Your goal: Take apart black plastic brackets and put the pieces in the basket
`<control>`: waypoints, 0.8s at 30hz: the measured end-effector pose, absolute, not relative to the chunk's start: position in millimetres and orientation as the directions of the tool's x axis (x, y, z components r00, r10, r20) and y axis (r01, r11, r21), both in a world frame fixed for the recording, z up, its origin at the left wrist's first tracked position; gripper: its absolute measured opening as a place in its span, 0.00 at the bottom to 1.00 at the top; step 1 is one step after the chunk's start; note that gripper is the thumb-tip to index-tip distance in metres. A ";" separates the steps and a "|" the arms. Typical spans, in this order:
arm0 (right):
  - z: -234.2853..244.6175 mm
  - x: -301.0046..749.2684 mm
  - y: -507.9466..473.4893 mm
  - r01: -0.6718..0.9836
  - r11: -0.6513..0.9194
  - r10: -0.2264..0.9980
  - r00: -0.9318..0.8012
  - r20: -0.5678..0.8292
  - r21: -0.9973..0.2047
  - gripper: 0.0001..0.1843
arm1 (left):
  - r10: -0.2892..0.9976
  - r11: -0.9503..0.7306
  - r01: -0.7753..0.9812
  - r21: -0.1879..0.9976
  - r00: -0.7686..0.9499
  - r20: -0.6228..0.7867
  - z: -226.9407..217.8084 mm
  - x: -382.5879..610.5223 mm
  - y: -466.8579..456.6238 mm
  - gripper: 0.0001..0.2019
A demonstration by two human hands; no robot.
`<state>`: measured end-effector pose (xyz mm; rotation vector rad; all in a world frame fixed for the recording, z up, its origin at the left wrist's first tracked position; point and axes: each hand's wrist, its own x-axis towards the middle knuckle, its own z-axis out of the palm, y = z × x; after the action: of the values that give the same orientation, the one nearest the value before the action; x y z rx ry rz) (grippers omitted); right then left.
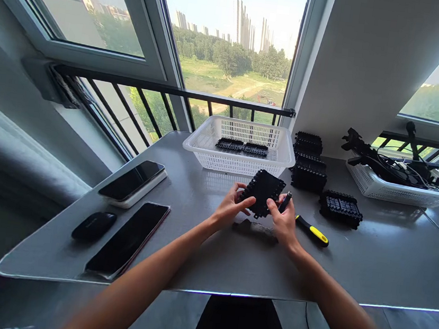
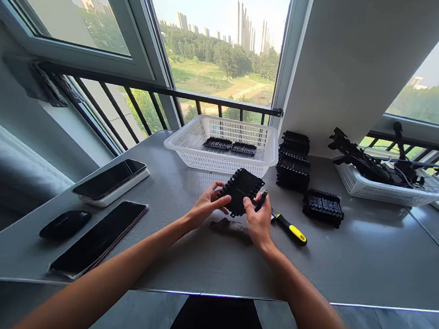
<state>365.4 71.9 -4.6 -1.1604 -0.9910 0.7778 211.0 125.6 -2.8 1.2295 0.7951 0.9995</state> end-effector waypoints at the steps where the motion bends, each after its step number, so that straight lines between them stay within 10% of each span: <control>1: -4.8 365.8 72.2 0.022 0.249 0.891 0.388 0.238 -0.968 0.16 | 0.931 0.027 -0.157 0.987 0.364 0.032 -4.9 210.9 127.2 0.30; 12: -4.1 363.7 71.3 0.066 0.263 0.914 0.303 0.270 -0.963 0.14 | 0.944 -0.290 0.194 0.937 0.217 0.248 -5.8 208.1 124.9 0.23; 24: 8.2 371.5 66.4 0.247 0.347 0.800 0.425 0.424 -0.904 0.10 | 0.949 -0.193 -0.041 0.980 0.248 0.197 -0.4 209.5 123.0 0.20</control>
<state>371.5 66.4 8.2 -1.2033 -1.1174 0.4772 209.5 123.0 -0.4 1.4485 0.9076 1.1641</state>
